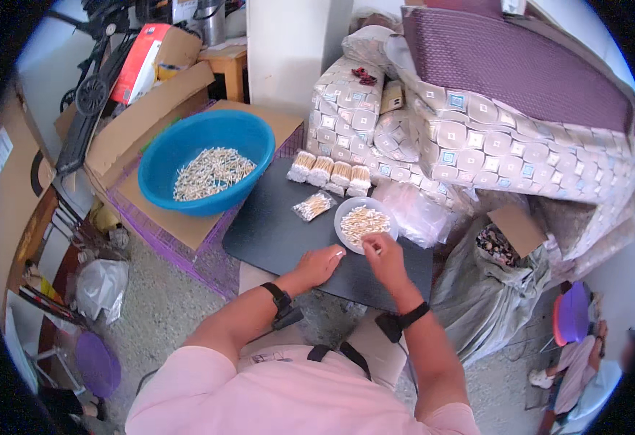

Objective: Packing small cotton swabs or sticks into small plastic bags.

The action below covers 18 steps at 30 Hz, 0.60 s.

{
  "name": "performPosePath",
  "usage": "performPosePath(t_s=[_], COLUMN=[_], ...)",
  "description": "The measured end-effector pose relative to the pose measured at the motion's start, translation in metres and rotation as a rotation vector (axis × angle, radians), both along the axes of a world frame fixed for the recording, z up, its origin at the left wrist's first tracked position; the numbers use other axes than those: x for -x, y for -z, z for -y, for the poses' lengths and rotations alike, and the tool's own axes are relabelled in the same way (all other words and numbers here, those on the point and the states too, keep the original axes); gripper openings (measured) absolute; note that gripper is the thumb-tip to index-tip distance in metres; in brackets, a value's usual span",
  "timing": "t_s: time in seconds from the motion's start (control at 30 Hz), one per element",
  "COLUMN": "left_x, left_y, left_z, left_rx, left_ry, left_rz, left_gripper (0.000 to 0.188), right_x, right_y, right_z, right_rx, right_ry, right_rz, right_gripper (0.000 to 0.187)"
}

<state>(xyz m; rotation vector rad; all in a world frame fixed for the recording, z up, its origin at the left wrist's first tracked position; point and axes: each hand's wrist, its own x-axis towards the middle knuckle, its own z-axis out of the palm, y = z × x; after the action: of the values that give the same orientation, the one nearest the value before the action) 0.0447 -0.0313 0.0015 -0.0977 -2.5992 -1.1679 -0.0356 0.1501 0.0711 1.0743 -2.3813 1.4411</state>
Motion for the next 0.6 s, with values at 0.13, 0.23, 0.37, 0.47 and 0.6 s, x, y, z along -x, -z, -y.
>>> performPosePath(t_s=[0.13, 0.23, 0.37, 0.47, 0.6], left_x=[0.003, 0.004, 0.000, -0.003, -0.004], left_y=[0.007, 0.014, 0.006, 0.002, 0.000], left_z=[0.007, 0.005, 0.005, 0.007, 0.005], left_rx=[0.042, 0.001, -0.030, -0.015, -0.015], left_ry=[0.029, 0.011, 0.006, 0.029, 0.022], left_rz=[0.009, -0.018, -0.036, -0.045, -0.048], left_gripper=[0.022, 0.022, 0.021, 0.021, 0.020], right_x=[0.038, 0.054, 0.065, 0.065, 0.070], right_y=[-0.013, -0.013, -0.001, -0.001, -0.002], right_z=[0.018, 0.034, 0.053, 0.063, 0.056], right_rx=[-0.273, -0.464, -0.632, -0.776, -0.716], right_ry=[0.043, 0.061, 0.083, 0.121, 0.140], right_rz=[-0.077, -0.219, -0.240, -0.185, -0.190], right_gripper=[0.020, 0.026, 0.028, 0.027, 0.023])
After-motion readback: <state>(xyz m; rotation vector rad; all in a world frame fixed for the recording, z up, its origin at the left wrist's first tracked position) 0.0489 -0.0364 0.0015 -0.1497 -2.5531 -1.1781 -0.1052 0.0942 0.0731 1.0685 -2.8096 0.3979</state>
